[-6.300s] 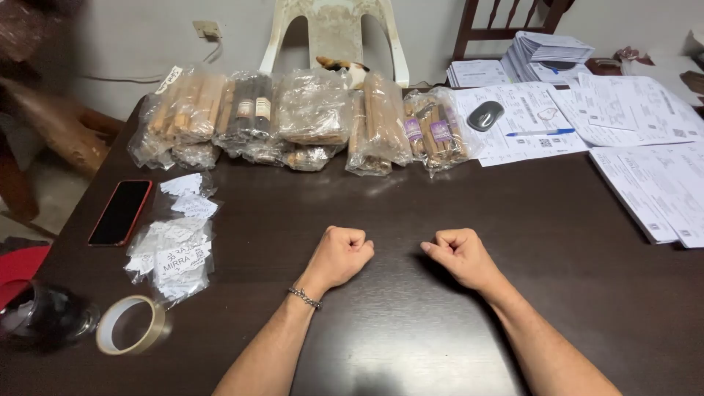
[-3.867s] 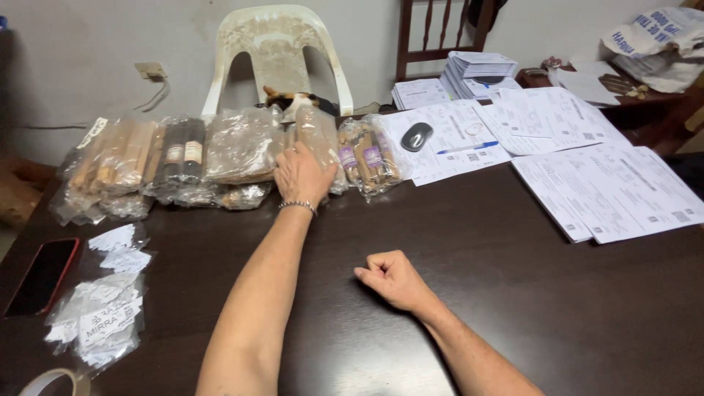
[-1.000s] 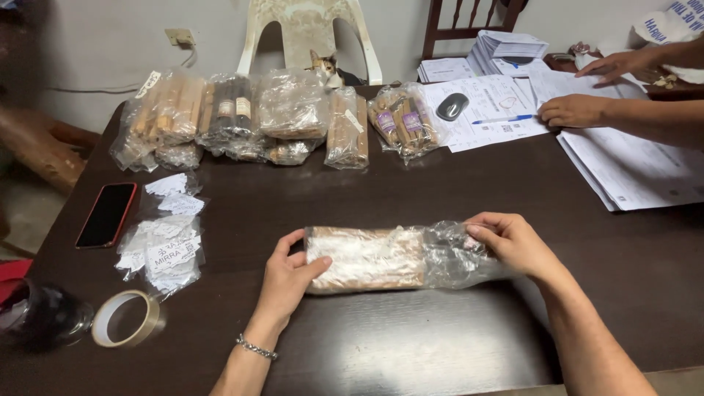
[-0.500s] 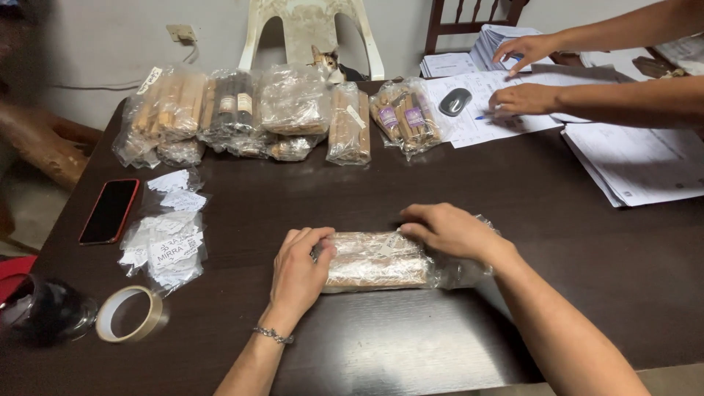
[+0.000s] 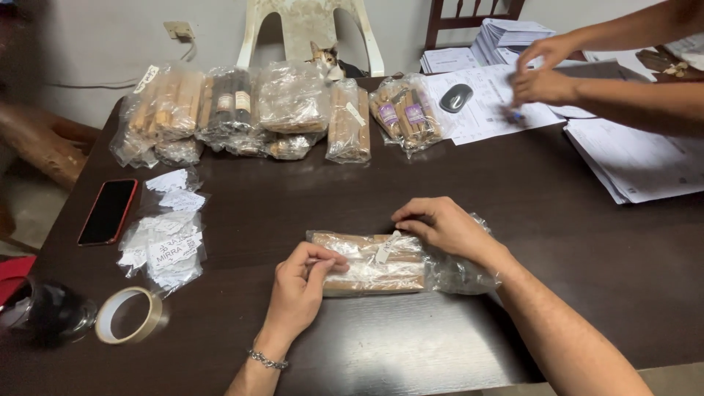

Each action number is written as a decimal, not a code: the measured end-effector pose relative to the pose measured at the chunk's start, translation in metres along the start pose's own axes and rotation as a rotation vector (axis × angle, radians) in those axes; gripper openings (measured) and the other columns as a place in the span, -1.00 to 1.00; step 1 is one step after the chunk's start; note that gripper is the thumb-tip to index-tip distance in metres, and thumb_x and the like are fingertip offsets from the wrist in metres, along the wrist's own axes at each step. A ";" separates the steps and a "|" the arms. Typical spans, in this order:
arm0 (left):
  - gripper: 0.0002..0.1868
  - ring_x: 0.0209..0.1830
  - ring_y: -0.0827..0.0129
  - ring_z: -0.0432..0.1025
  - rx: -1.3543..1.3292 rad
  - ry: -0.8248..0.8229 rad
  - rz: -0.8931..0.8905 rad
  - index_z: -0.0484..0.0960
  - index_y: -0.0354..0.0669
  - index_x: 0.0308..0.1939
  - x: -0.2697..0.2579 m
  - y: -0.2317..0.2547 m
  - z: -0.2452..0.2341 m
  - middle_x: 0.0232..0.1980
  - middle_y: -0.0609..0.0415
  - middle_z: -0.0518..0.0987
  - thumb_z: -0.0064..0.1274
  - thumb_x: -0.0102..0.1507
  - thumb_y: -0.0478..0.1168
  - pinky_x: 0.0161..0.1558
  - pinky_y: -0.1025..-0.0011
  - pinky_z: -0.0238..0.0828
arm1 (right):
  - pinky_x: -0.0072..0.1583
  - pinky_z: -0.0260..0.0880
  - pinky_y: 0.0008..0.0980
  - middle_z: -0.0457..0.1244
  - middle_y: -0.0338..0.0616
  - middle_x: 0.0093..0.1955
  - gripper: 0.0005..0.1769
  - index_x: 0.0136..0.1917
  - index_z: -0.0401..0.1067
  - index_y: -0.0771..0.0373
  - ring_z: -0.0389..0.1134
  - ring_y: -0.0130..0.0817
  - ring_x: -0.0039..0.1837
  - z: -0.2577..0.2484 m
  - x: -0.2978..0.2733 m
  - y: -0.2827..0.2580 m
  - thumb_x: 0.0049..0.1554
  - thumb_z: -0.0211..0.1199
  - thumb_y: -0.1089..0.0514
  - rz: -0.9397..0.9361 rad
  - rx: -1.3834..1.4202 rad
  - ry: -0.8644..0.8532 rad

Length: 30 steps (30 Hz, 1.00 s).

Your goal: The person unwraps a bundle of wooden sticks, arranges several bundles on a desk, and then prepares a row of paper labels by sticking them onto a length of clear adhesive tape applied to the desk surface.

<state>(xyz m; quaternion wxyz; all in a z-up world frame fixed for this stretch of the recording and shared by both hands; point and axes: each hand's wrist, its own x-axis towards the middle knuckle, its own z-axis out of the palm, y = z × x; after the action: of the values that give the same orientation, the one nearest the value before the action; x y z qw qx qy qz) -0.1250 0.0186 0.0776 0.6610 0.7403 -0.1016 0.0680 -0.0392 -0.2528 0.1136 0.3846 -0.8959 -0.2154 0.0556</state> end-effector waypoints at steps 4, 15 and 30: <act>-0.90 -0.15 0.12 0.74 -0.146 -0.052 0.005 0.47 -0.22 -0.20 -0.005 0.006 0.005 -0.16 -0.16 0.76 -0.17 0.38 -0.36 -0.05 0.35 0.74 | 0.25 0.45 -0.37 0.43 -0.21 0.20 -0.66 0.27 0.49 0.16 0.49 -0.37 0.21 -0.006 -0.004 -0.004 0.23 0.16 0.18 -0.097 0.061 -0.078; -0.92 -0.11 0.08 0.73 -0.308 -0.485 -0.139 0.45 -0.22 -0.24 -0.005 0.022 -0.011 -0.08 -0.24 0.75 -0.07 0.37 -0.35 -0.03 0.28 0.75 | 0.22 0.26 -0.24 0.32 -0.34 -0.07 -0.70 0.14 0.61 0.02 0.30 -0.33 0.06 -0.005 -0.012 -0.042 0.13 0.33 0.23 -0.439 -0.236 -0.535; -0.68 0.10 0.31 0.50 0.518 -0.620 0.461 0.69 0.03 -0.08 0.012 0.003 0.014 0.03 0.28 0.69 0.20 0.09 -0.08 0.19 0.28 0.17 | 0.04 0.41 -0.14 0.38 -0.06 -0.20 -0.85 -0.19 0.38 0.23 0.42 0.01 -0.09 0.005 -0.036 -0.073 0.25 0.16 0.22 -0.760 -0.156 -0.590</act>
<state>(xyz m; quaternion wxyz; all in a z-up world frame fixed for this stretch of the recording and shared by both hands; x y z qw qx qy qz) -0.1147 0.0038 0.0816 0.3604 0.8246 -0.4359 0.0117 -0.0985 -0.2203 0.1601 0.2320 -0.7261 -0.6305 0.1465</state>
